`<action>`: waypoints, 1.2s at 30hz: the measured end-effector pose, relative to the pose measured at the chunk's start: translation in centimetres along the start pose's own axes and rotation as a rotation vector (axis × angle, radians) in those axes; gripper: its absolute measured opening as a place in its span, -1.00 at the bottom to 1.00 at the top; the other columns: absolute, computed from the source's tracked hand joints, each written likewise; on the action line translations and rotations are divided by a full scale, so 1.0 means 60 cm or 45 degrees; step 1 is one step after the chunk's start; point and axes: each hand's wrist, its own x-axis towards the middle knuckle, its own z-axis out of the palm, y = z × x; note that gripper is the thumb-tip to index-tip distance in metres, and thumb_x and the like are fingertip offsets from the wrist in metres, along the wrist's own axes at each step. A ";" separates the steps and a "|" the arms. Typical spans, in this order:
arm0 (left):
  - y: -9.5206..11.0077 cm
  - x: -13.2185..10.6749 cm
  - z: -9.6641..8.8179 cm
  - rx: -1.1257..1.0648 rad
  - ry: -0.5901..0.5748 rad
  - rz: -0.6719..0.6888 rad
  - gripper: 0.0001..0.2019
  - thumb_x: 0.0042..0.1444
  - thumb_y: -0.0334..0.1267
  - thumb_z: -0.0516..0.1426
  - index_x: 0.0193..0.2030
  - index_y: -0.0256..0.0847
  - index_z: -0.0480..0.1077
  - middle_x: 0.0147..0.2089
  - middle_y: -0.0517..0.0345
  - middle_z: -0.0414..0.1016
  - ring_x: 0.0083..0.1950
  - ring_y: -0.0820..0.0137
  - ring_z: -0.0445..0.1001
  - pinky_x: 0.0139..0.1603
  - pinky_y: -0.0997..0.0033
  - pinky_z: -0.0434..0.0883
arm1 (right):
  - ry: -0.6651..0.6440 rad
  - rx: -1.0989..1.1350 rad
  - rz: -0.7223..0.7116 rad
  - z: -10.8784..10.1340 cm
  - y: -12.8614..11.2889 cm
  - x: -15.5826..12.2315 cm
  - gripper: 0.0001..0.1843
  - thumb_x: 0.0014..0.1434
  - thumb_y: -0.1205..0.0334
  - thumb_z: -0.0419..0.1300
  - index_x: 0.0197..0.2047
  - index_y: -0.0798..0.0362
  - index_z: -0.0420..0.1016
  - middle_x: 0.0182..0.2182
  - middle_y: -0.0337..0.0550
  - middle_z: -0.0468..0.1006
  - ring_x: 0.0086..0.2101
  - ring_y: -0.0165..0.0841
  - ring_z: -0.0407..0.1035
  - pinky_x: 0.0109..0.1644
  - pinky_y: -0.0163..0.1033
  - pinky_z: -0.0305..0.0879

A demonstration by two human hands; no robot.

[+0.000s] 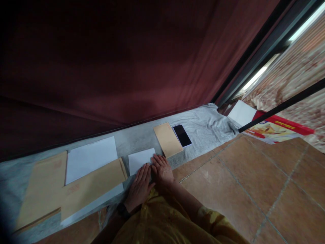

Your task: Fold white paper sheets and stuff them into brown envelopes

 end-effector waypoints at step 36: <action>0.048 -0.013 0.029 0.050 0.205 -0.318 -0.25 0.26 -0.19 0.05 0.50 -0.42 -0.15 0.50 -0.33 0.01 0.52 0.01 -0.01 0.42 -0.10 0.19 | 0.220 0.002 0.003 0.033 0.004 -0.001 -0.44 0.32 0.40 -0.04 0.37 0.10 0.26 0.29 -0.02 0.37 0.30 -0.22 0.21 0.43 0.04 0.05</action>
